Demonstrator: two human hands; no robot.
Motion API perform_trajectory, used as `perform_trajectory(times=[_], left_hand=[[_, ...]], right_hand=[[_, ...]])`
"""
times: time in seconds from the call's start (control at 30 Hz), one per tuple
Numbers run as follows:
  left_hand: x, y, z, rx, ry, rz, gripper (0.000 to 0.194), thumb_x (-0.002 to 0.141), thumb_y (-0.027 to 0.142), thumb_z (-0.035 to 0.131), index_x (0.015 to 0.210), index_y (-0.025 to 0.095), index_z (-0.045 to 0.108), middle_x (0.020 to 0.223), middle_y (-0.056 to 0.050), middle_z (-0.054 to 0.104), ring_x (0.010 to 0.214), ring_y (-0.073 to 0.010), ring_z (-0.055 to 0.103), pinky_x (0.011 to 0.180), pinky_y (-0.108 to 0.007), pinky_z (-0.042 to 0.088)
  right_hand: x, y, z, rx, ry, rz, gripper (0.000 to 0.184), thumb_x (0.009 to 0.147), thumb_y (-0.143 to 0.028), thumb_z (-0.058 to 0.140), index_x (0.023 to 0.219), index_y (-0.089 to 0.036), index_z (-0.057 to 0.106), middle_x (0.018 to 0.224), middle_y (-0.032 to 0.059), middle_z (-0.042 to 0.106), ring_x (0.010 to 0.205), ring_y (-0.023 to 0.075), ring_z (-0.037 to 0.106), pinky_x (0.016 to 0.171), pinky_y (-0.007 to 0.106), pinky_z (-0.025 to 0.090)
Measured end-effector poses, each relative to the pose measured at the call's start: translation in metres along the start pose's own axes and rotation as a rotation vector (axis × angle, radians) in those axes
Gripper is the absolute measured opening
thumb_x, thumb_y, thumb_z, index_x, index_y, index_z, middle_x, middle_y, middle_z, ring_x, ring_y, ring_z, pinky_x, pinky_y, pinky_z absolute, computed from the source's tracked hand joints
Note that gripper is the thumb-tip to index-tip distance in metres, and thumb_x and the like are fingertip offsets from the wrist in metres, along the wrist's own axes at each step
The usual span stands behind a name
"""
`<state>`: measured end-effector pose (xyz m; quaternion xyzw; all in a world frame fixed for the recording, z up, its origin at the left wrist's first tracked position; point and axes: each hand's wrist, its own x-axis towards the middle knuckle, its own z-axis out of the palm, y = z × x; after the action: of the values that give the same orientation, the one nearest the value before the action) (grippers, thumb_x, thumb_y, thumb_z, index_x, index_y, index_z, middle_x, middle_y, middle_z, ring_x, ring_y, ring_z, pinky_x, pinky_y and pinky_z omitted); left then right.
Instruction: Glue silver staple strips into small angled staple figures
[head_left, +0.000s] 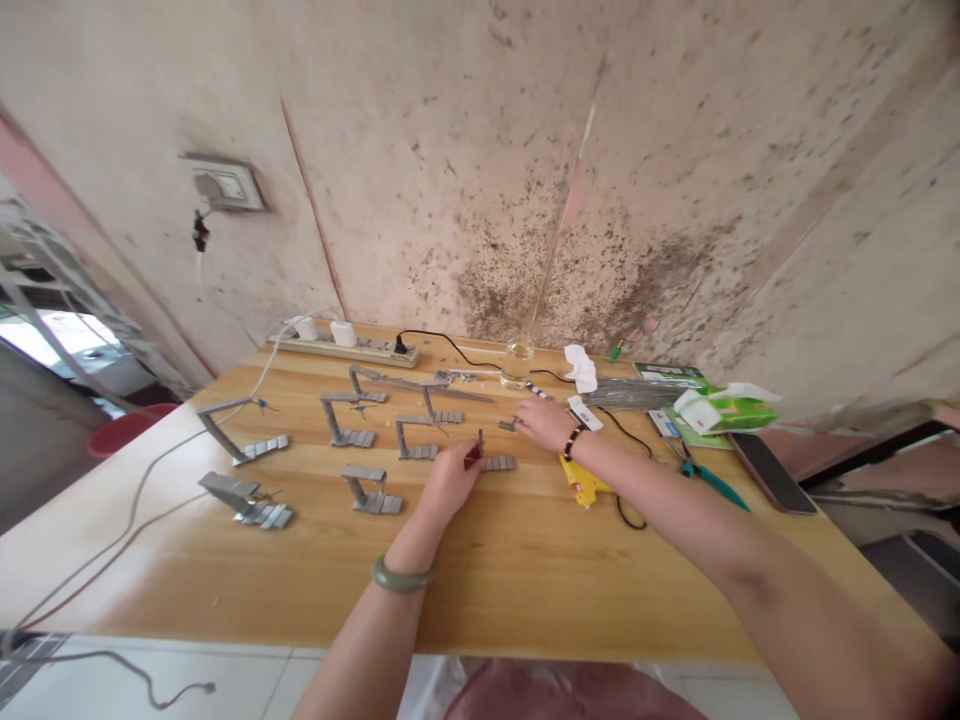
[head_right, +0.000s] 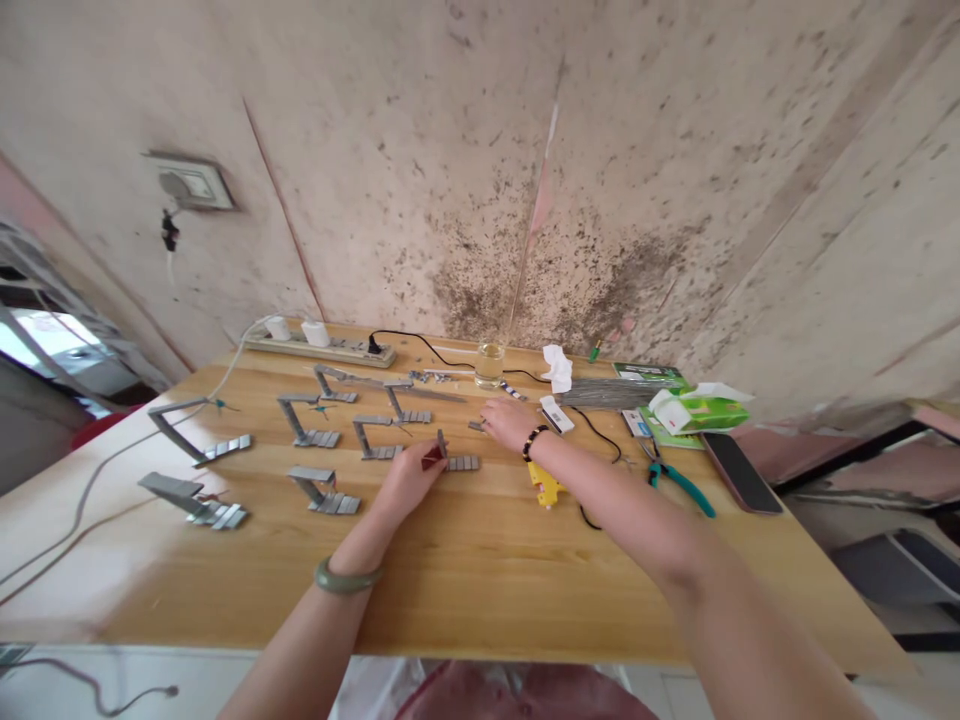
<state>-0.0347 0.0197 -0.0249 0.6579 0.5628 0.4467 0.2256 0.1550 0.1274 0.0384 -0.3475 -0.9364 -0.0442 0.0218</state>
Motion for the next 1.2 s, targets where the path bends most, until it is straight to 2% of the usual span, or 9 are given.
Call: perform_trajectory(times=[0.23, 0.4, 0.5, 0.6, 0.7, 0.77, 0.9, 1.07, 1.2], left_hand=[[0.000, 0.001, 0.000, -0.006, -0.002, -0.003, 0.022, 0.076, 0.010, 0.058, 0.095, 0.016, 0.067, 0.085, -0.007, 0.071, 0.078, -0.0190, 0.067, 0.075, -0.030, 0.053], [0.000, -0.002, 0.001, -0.008, 0.002, 0.000, 0.021, 0.076, 0.012, 0.058, 0.094, 0.016, 0.067, 0.087, -0.007, 0.072, 0.080, -0.0194, 0.067, 0.075, -0.030, 0.053], [0.000, -0.001, 0.001, -0.003, 0.001, 0.000, 0.022, 0.076, 0.012, 0.058, 0.095, 0.017, 0.067, 0.085, -0.006, 0.072, 0.078, -0.0195, 0.067, 0.073, -0.030, 0.054], [0.000, 0.001, 0.001, 0.004, 0.004, 0.000, 0.023, 0.075, 0.012, 0.058, 0.095, 0.017, 0.067, 0.084, -0.006, 0.072, 0.076, -0.0195, 0.067, 0.073, -0.031, 0.054], [0.000, 0.001, 0.001, 0.016, 0.010, -0.001, 0.021, 0.075, 0.013, 0.058, 0.094, 0.017, 0.067, 0.085, -0.007, 0.072, 0.078, -0.0199, 0.067, 0.074, -0.032, 0.054], [0.000, 0.000, 0.001, 0.026, 0.011, -0.003, 0.021, 0.076, 0.014, 0.058, 0.095, 0.017, 0.067, 0.084, -0.006, 0.072, 0.077, -0.0199, 0.067, 0.074, -0.032, 0.054], [0.000, -0.003, 0.000, 0.041, 0.009, -0.004, 0.021, 0.076, 0.017, 0.058, 0.095, 0.018, 0.068, 0.083, -0.006, 0.072, 0.076, -0.0198, 0.067, 0.075, -0.033, 0.054], [-0.001, -0.001, -0.002, 0.050, 0.005, -0.014, 0.021, 0.078, 0.021, 0.058, 0.096, 0.017, 0.067, 0.085, -0.006, 0.072, 0.076, -0.0194, 0.067, 0.074, -0.032, 0.055], [-0.002, 0.008, -0.007, 0.023, 0.046, -0.047, 0.021, 0.078, 0.024, 0.057, 0.096, 0.017, 0.066, 0.092, -0.007, 0.071, 0.076, -0.0178, 0.067, 0.073, -0.030, 0.056]], right_hand=[[0.008, -0.017, 0.014, 0.005, 0.014, 0.059, 0.017, 0.090, -0.018, 0.054, 0.088, -0.010, 0.069, 0.098, 0.0146, 0.065, 0.106, 0.0247, 0.052, 0.093, 0.038, 0.038], [-0.011, -0.019, 0.007, 0.119, 0.080, 0.121, 0.022, 0.094, -0.021, 0.048, 0.098, -0.012, 0.067, 0.099, 0.0139, 0.067, 0.104, 0.0246, 0.057, 0.092, 0.040, 0.040], [-0.028, -0.026, 0.004, 0.234, 0.117, 0.151, 0.025, 0.097, -0.023, 0.044, 0.110, -0.016, 0.064, 0.104, 0.0101, 0.069, 0.097, 0.0182, 0.062, 0.085, 0.031, 0.045], [-0.048, -0.040, 0.008, 0.412, 0.158, 0.170, 0.026, 0.096, -0.025, 0.043, 0.112, -0.019, 0.063, 0.103, 0.0055, 0.071, 0.092, 0.0142, 0.065, 0.080, 0.025, 0.049], [-0.068, -0.055, 0.015, 0.883, 0.230, 0.255, 0.022, 0.090, -0.028, 0.052, 0.104, -0.019, 0.067, 0.093, 0.0043, 0.073, 0.082, 0.0164, 0.067, 0.076, 0.029, 0.052], [-0.079, -0.063, 0.019, 1.028, 0.237, 0.291, 0.023, 0.088, -0.029, 0.054, 0.102, -0.018, 0.068, 0.092, 0.0055, 0.073, 0.081, 0.0172, 0.067, 0.076, 0.030, 0.053], [-0.094, -0.066, 0.029, 1.054, 0.224, 0.314, 0.023, 0.088, -0.032, 0.053, 0.099, -0.018, 0.068, 0.093, 0.0060, 0.071, 0.080, 0.0164, 0.065, 0.075, 0.030, 0.052], [-0.097, -0.059, 0.045, 1.181, 0.227, 0.373, 0.036, 0.090, -0.048, 0.047, 0.085, -0.018, 0.065, 0.072, 0.0027, 0.066, 0.065, 0.0144, 0.061, 0.064, 0.027, 0.052], [-0.099, -0.058, 0.047, 1.260, 0.258, 0.404, 0.042, 0.088, -0.056, 0.045, 0.076, -0.019, 0.061, 0.070, 0.0019, 0.063, 0.065, 0.0145, 0.061, 0.065, 0.027, 0.052]])
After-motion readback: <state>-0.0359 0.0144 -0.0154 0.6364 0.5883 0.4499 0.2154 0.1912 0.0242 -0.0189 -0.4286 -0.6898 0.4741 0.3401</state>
